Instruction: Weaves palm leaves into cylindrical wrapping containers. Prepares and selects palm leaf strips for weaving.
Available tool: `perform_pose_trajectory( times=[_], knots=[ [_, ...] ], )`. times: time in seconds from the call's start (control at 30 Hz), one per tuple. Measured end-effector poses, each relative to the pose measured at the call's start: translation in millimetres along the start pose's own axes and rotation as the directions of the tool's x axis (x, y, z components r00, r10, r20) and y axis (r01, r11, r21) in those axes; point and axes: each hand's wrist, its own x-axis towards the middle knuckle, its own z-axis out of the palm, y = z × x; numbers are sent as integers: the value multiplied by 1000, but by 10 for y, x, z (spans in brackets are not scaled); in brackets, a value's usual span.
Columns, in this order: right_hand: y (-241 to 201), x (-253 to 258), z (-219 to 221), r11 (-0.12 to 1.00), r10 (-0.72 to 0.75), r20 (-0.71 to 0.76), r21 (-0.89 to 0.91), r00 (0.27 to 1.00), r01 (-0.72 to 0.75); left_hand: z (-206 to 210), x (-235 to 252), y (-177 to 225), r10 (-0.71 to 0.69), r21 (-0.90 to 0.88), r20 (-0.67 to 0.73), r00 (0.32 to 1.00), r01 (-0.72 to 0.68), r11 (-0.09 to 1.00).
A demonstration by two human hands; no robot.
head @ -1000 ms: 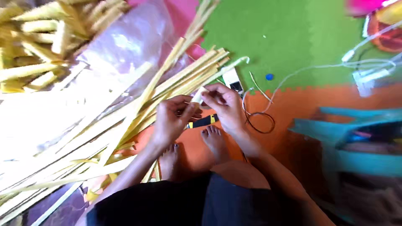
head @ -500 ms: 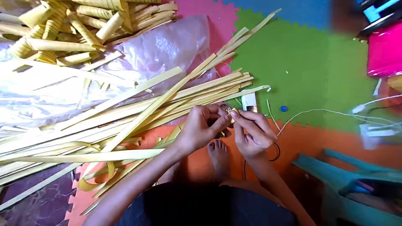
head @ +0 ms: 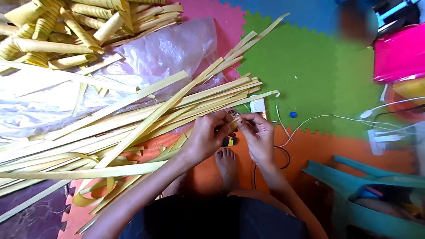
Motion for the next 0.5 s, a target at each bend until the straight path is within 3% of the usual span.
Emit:
perform_pose_trajectory(
  times=[0.07,0.13,0.2,0.3,0.4,0.5],
  knots=[
    [53,-63,32,998,-48,-47,40,998,50,11,18,-44,-61,-49,-30,998,59,997],
    [107,-132,56,957,-265,-76,-138,961,253,13,24,-29,-165,-105,-23,986,162,981],
    [128,-166,47,837,-463,-28,-342,886,427,-16,21,6,-228,-134,18,974,228,964],
    [136,-175,29,693,-588,91,-457,804,558,-96,9,39,-212,-128,89,973,222,967],
    [127,-159,3,697,-569,126,-451,813,558,-123,-14,56,-161,-166,123,979,180,970],
    [5,-95,-62,916,-282,90,-271,955,296,-78,-33,31,-137,-103,74,988,144,984]
  ],
)
